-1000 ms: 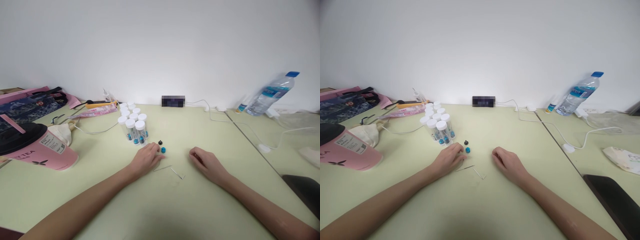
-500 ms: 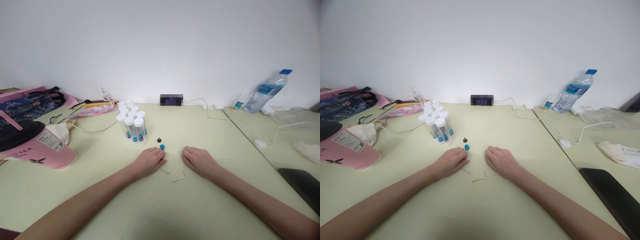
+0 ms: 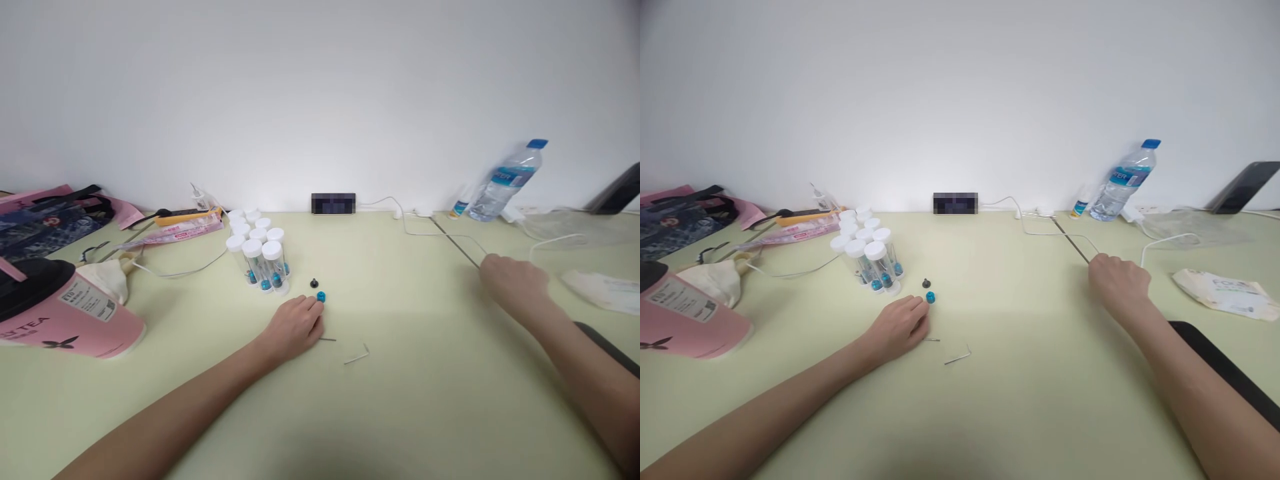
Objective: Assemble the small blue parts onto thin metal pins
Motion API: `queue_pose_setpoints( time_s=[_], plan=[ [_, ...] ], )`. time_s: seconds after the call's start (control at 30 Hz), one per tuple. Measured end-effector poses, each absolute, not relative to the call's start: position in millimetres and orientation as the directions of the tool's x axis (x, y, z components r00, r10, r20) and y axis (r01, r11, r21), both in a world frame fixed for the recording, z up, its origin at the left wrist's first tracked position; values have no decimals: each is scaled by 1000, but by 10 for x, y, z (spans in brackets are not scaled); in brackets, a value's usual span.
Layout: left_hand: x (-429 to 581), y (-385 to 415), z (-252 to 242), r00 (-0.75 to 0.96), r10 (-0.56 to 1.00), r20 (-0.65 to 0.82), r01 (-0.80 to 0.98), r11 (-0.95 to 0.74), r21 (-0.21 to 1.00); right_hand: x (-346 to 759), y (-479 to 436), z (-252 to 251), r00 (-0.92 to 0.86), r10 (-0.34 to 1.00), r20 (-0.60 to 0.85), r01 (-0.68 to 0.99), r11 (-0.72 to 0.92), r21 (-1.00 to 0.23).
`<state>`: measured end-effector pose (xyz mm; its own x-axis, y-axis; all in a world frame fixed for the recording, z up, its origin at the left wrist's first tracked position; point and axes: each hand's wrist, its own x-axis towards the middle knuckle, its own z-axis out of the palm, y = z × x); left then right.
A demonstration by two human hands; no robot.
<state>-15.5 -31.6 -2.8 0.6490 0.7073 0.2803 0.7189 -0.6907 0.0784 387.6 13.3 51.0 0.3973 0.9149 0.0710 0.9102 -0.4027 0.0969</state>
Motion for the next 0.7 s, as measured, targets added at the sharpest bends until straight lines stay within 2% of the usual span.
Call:
queue_pose_setpoints(
  time_s=[0.5, 0.7],
  plan=[
    [-178, -308, -18, 650, 712, 267, 722, -688, 78, 4208, 290, 140, 369, 926, 85, 916, -378, 138],
    [-187, -311, -21, 650, 711, 267, 720, -689, 83, 4340, 299, 281, 423, 903, 78, 899, -429, 91]
  ],
)
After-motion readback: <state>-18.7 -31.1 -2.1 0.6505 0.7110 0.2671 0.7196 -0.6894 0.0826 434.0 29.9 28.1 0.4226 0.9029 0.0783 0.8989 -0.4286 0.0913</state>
